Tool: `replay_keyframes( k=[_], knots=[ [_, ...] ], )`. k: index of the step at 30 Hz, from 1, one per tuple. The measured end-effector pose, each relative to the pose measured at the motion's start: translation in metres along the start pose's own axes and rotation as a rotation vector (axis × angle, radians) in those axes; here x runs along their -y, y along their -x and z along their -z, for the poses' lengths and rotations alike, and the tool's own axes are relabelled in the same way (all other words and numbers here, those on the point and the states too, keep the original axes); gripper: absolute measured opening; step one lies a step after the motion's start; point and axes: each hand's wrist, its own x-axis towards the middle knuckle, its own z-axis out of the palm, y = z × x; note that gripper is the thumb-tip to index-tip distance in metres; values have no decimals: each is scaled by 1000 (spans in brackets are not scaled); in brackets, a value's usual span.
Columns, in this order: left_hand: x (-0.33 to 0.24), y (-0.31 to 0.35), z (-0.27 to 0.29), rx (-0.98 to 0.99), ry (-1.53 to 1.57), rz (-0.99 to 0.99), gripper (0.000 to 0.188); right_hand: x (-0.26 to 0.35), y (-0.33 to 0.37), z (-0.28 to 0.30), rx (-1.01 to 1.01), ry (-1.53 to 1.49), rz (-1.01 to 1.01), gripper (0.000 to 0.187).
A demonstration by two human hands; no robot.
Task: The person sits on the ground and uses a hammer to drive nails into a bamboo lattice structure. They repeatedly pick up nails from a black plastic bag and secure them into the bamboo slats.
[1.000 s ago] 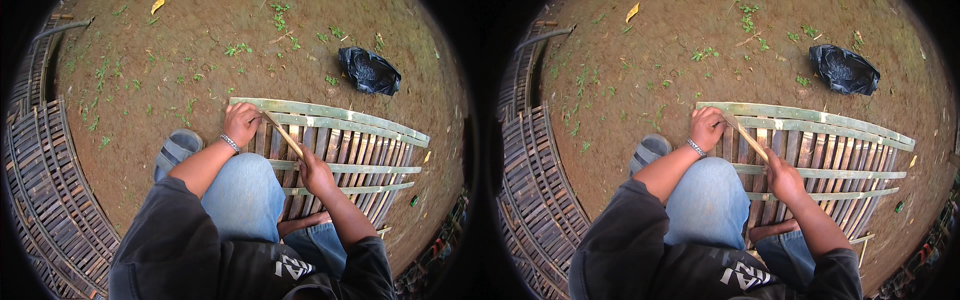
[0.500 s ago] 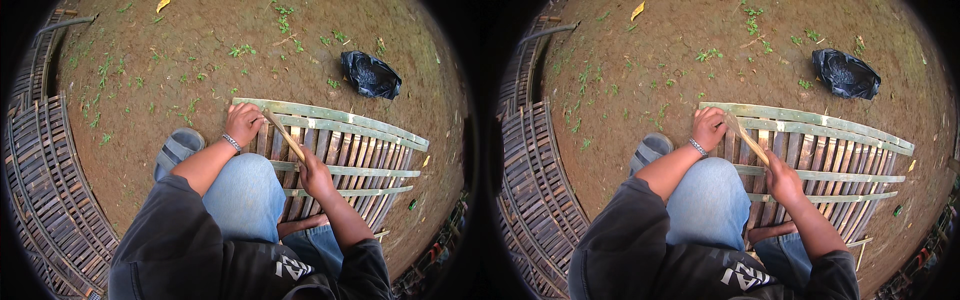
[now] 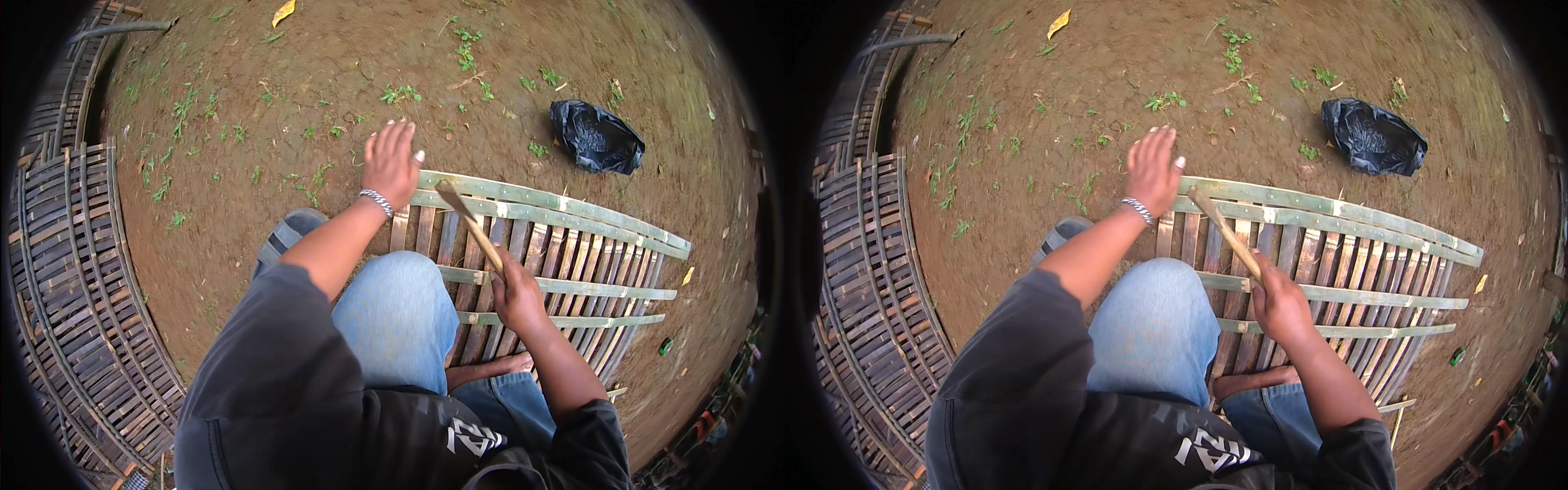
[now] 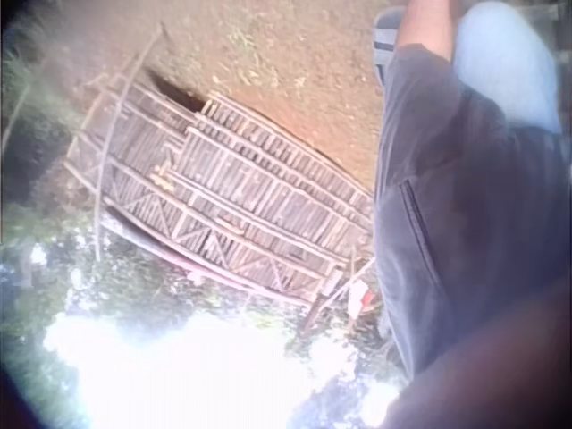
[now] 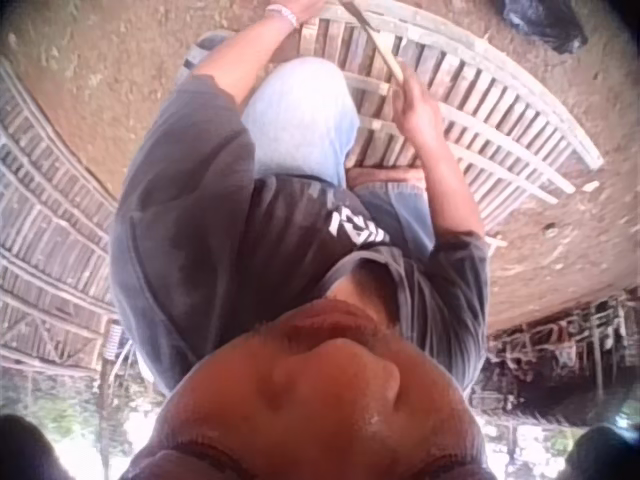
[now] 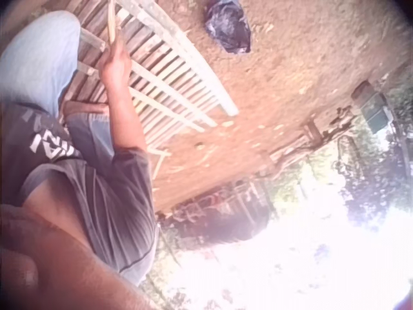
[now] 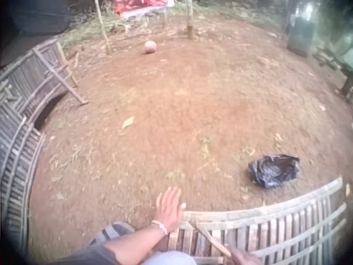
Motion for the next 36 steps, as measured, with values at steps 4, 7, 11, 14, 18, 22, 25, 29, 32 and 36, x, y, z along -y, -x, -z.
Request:
replay_keyframes(
  k=[4,7,11,14,18,22,25,29,32,36],
  knots=[
    [-3,4,-5,185,-91,14,58,-1,-10,-7,11,7,88,57],
    [-4,1,-7,183,-86,10,58,-18,-12,-17,137,140,-73,59],
    [1,0,-5,182,-91,16,57,-7,-21,-8,29,60,-11,61],
    [1,3,-3,181,-76,17,55,4,-20,-10,-59,-17,116,62],
    [-1,-2,-4,159,-58,12,55,-17,-16,-16,82,143,-17,60],
    [1,-1,-4,129,-62,-3,56,-4,-20,-10,-11,63,68,61],
    [2,0,-6,173,-59,13,57,-6,-20,-17,-99,-23,206,62],
    [-2,1,-4,172,-58,13,57,-27,-28,-23,245,204,-254,61],
    [1,1,-4,166,-69,18,56,-23,-25,-18,-11,64,-33,60],
    [-2,1,-7,155,-44,26,56,-29,-22,-31,-120,-31,239,63]
  ],
)
